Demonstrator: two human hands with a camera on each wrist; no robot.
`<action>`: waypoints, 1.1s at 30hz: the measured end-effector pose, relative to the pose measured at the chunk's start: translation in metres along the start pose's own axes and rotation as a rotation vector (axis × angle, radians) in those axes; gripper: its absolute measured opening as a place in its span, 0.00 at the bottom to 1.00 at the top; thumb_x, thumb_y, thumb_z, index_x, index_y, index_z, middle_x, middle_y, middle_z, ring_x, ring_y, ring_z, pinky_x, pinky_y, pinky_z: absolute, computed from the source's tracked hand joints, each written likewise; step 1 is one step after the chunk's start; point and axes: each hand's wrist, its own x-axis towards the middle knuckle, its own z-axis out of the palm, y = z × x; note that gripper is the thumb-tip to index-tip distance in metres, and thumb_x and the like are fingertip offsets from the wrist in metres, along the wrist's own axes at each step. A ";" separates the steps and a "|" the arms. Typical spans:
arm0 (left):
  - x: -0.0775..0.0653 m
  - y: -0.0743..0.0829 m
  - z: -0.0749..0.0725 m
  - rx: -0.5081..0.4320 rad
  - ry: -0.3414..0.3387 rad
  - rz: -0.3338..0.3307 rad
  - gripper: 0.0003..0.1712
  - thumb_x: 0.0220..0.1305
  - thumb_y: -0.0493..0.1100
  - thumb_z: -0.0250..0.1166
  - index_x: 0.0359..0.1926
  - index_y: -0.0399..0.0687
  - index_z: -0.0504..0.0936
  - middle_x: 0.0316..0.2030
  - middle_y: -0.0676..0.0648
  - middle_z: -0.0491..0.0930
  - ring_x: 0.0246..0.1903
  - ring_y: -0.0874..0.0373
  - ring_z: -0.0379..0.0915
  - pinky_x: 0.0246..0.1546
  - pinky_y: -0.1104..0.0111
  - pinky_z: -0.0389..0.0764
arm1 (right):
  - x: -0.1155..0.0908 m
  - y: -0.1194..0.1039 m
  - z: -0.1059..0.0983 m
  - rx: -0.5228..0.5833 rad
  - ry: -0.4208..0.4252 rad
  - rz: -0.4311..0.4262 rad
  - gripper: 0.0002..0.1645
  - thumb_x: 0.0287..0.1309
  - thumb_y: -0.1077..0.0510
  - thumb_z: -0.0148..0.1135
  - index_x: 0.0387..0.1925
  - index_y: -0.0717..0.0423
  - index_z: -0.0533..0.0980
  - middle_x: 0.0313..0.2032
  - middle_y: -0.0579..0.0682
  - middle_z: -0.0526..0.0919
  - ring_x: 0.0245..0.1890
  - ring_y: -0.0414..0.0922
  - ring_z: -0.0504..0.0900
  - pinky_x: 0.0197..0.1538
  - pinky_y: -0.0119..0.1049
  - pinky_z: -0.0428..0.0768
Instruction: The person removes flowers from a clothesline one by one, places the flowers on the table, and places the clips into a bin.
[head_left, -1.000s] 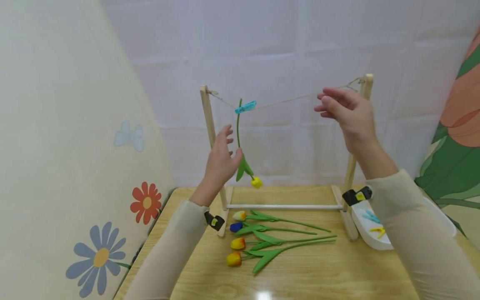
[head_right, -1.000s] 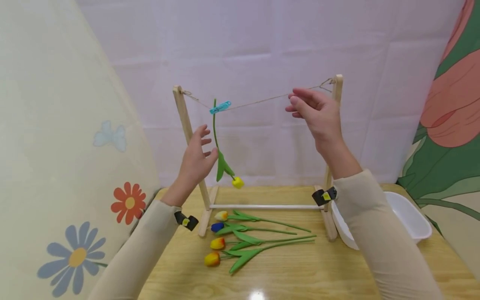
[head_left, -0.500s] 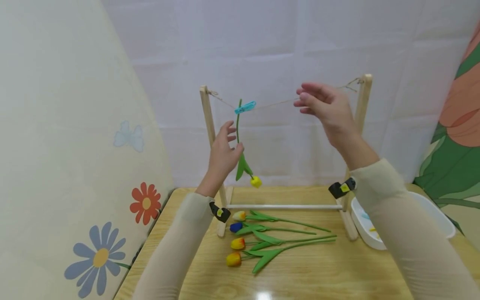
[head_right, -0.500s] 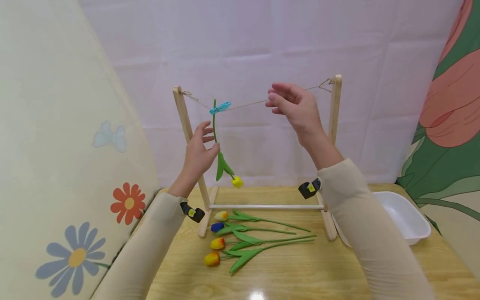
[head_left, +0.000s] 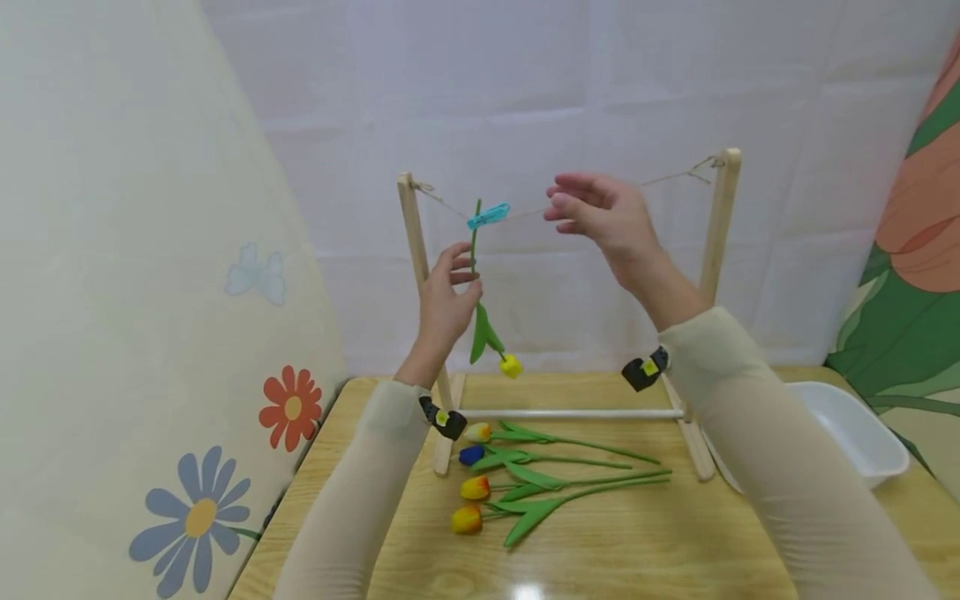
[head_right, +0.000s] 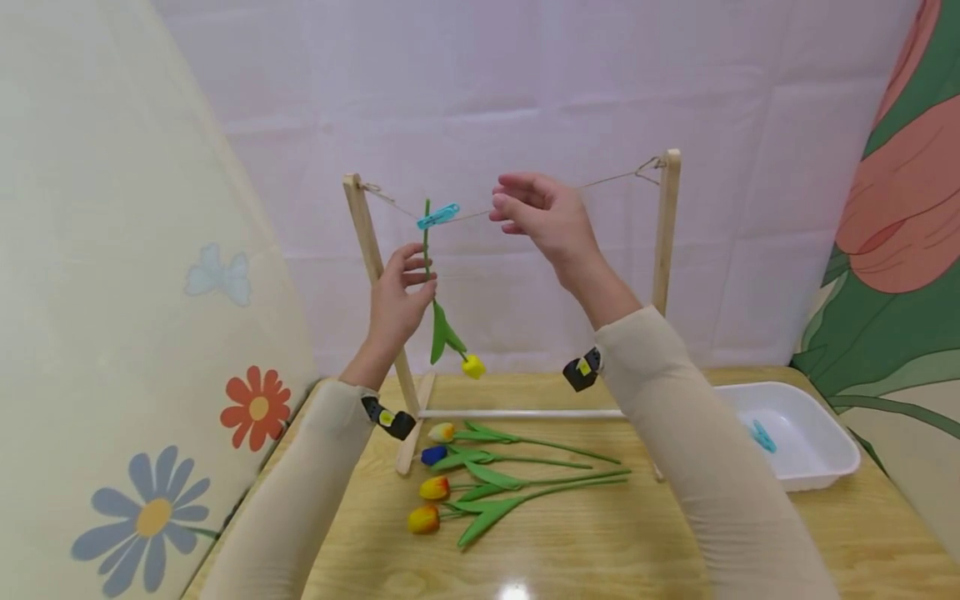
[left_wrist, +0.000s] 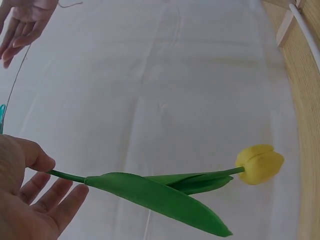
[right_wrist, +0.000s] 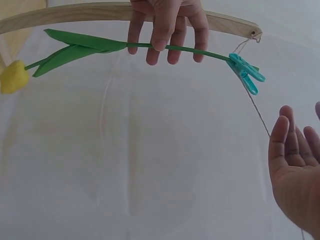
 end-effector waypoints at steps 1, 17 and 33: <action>0.000 0.000 0.000 0.001 0.001 0.005 0.30 0.64 0.28 0.63 0.67 0.45 0.73 0.55 0.37 0.80 0.51 0.44 0.82 0.46 0.56 0.86 | 0.001 0.001 0.002 0.002 -0.004 0.004 0.24 0.64 0.67 0.66 0.60 0.67 0.75 0.51 0.58 0.84 0.40 0.44 0.87 0.46 0.34 0.86; -0.004 0.003 0.000 0.006 0.007 0.016 0.29 0.66 0.28 0.62 0.67 0.45 0.73 0.50 0.40 0.82 0.45 0.46 0.84 0.42 0.58 0.87 | 0.007 0.011 0.029 -0.066 -0.056 0.065 0.27 0.67 0.66 0.63 0.66 0.66 0.70 0.58 0.64 0.79 0.46 0.49 0.85 0.53 0.39 0.85; -0.009 0.007 0.001 -0.023 0.023 0.066 0.30 0.65 0.25 0.62 0.67 0.43 0.73 0.48 0.38 0.83 0.42 0.45 0.84 0.39 0.60 0.87 | 0.011 0.018 0.046 -0.040 -0.052 0.113 0.27 0.67 0.65 0.63 0.65 0.67 0.71 0.48 0.58 0.80 0.44 0.47 0.85 0.55 0.39 0.84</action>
